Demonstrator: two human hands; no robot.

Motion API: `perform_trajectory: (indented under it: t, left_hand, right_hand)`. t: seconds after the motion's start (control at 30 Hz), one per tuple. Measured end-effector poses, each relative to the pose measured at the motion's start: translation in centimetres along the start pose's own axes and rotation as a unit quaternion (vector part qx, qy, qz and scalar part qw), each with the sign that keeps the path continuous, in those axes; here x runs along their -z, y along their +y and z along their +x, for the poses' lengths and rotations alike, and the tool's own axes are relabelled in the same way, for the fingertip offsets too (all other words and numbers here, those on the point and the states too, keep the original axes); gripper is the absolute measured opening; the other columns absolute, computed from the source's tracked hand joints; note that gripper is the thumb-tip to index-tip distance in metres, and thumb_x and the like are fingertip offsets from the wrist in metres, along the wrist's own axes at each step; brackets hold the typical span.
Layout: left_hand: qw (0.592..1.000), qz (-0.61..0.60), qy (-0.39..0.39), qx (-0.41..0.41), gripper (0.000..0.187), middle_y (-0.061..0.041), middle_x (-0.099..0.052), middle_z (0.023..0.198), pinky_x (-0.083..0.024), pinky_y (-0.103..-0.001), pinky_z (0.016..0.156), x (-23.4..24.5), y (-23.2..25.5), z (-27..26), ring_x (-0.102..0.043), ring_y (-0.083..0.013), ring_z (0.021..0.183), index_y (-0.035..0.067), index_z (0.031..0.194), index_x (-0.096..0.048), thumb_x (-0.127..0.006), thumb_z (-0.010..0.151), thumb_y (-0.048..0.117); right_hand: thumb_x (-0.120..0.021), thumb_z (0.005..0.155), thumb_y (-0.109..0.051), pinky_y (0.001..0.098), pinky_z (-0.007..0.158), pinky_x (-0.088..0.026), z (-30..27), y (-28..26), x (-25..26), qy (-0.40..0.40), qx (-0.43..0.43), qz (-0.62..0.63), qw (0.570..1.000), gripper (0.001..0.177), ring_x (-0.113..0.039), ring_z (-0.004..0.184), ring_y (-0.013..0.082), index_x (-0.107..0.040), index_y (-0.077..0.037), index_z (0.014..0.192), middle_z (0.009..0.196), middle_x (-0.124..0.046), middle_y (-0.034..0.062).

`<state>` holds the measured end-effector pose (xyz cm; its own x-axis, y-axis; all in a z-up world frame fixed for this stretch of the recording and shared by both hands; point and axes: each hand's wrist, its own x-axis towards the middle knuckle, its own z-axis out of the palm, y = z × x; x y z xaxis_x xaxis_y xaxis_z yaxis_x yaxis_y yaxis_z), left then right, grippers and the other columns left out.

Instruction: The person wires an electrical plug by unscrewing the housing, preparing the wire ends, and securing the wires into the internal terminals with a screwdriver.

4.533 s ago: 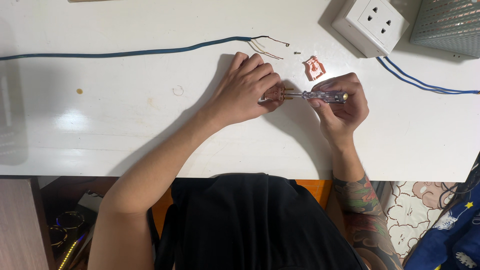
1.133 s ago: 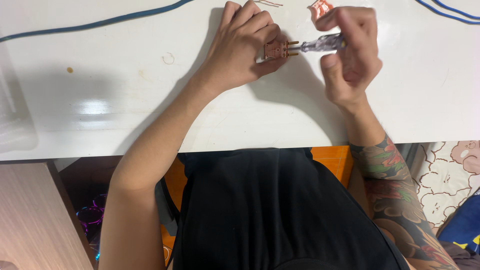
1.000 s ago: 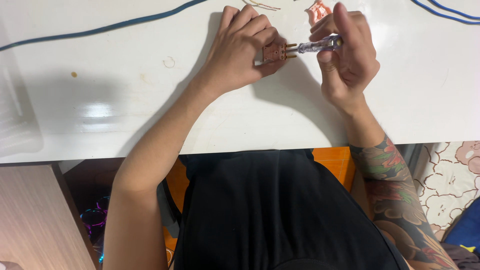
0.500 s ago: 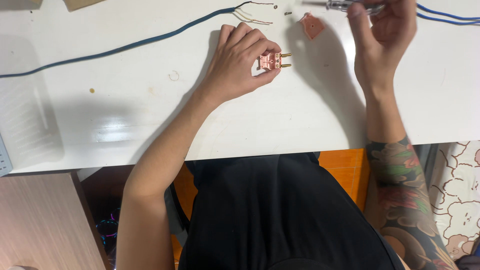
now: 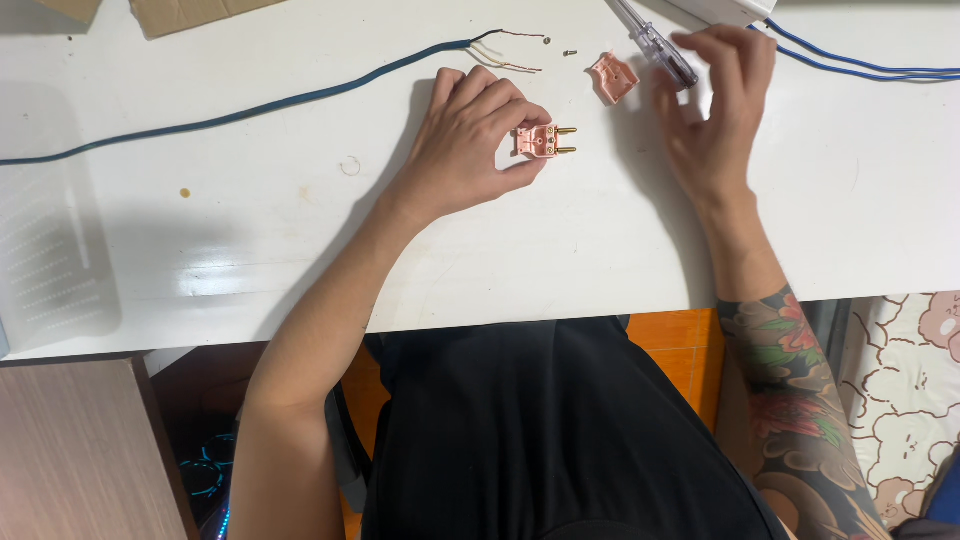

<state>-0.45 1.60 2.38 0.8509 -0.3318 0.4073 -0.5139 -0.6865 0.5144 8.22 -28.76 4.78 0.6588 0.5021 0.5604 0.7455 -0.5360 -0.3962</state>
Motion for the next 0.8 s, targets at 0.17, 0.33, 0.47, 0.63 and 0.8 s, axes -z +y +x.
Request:
perform_trajectory:
  t: [0.17, 0.33, 0.47, 0.63, 0.8]
  left_hand:
    - [1.0, 0.015, 0.006, -0.001, 0.032, 0.004, -0.067, 0.108, -0.035, -0.044, 0.095, -0.1, -0.4, 0.0, -0.055, -0.0242, 0.104, 0.019, 0.124, -0.079, -0.089, 0.099, 0.037]
    - [0.999, 0.038, 0.015, -0.007, 0.031, 0.005, -0.068, 0.105, -0.037, -0.044, 0.095, 1.0, -0.4, 0.1, -0.056, -0.0236, 0.104, 0.018, 0.115, -0.079, -0.092, 0.102, 0.044]
    - [1.0, 0.028, 0.0, 0.0, 0.026, 0.006, -0.068, 0.105, -0.036, -0.044, 0.096, 1.2, -0.4, 0.0, -0.054, -0.0232, 0.104, 0.021, 0.113, -0.08, -0.092, 0.101, 0.041]
    - [1.0, 0.016, 0.009, -0.007, 0.017, 0.008, -0.066, 0.098, -0.035, -0.043, 0.095, 1.1, -0.3, 0.1, -0.053, -0.0226, 0.099, 0.024, 0.11, -0.08, -0.09, 0.102, 0.035]
    - [1.0, 0.007, -0.002, 0.006, 0.024, 0.009, -0.063, 0.093, -0.035, -0.042, 0.095, 1.0, -0.5, 0.1, -0.051, -0.0223, 0.097, 0.021, 0.111, -0.08, -0.092, 0.101, 0.04]
  right_hand:
    - [-0.079, 0.118, -0.022, 0.0518, 0.11, -0.036, 0.1, -2.6, -1.1, -0.124, 0.07, 0.076, 0.987, 0.029, -0.058, 0.12, 0.0372, -0.078, 0.0, 0.138, 0.132, -0.066, 0.0192]
    - [-0.078, 0.119, -0.043, 0.0492, 0.106, -0.039, -0.1, -3.3, -2.5, -0.161, 0.127, 0.025, 0.978, 0.042, -0.061, 0.123, 0.0352, -0.08, -0.006, 0.14, 0.134, -0.068, 0.0134]
    - [-0.084, 0.118, -0.032, 0.0475, 0.109, -0.041, -0.1, -3.3, -3.0, -0.158, 0.116, 0.028, 0.98, 0.029, -0.062, 0.121, 0.0342, -0.081, -0.008, 0.135, 0.135, -0.068, 0.0117]
    - [-0.086, 0.118, -0.027, 0.0459, 0.107, -0.041, -0.5, -2.8, -3.2, -0.144, 0.112, 0.034, 0.983, 0.021, -0.062, 0.12, 0.0323, -0.084, -0.01, 0.131, 0.131, -0.067, 0.0097]
    - [-0.086, 0.118, -0.026, 0.0467, 0.108, -0.036, -0.1, -2.8, -2.1, -0.131, 0.035, 0.099, 0.986, 0.034, -0.056, 0.116, 0.0316, -0.08, -0.005, 0.143, 0.129, -0.064, 0.0138]
